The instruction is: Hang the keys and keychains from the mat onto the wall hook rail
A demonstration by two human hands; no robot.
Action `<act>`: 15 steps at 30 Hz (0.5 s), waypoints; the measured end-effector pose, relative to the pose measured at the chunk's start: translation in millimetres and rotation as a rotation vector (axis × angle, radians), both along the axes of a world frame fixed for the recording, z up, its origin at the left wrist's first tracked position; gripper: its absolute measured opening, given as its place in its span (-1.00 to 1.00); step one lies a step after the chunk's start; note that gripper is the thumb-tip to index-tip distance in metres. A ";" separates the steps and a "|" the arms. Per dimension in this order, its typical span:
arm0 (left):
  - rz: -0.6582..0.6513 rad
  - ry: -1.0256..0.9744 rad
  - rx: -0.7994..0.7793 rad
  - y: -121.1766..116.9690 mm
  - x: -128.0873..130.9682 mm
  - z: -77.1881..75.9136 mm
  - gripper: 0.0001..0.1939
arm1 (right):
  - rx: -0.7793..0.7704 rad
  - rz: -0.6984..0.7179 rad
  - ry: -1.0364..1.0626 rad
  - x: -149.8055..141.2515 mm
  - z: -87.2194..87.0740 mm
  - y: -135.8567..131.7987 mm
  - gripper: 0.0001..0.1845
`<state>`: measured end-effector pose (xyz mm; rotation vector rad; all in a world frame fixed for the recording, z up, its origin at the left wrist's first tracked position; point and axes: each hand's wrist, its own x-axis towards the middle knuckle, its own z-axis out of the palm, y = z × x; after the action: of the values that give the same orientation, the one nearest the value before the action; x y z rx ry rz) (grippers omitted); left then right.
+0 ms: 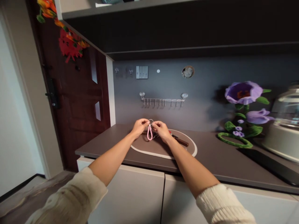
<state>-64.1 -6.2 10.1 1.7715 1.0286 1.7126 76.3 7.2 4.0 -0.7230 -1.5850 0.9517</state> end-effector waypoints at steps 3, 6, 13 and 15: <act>0.000 -0.032 -0.022 0.8 0.8 -1.0 -0.90 | -0.017 -0.015 0.036 -1.6 0.7 0.7 -0.62; 0.014 -0.027 -0.043 2.3 -2.7 1.3 -0.90 | 0.005 -0.035 0.018 -4.3 6.0 0.5 -0.64; 0.130 0.162 0.088 3.6 -29.0 12.2 -0.79 | 0.049 -0.022 0.003 -21.6 34.0 6.9 -0.67; 0.258 0.232 0.114 4.8 -37.9 9.5 -0.74 | 0.025 -0.011 0.043 -29.2 42.9 12.1 -0.69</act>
<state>-102.0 -1.3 19.6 2.0212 1.3317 1.7754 47.1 19.3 46.9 -0.6886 -1.5513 0.9320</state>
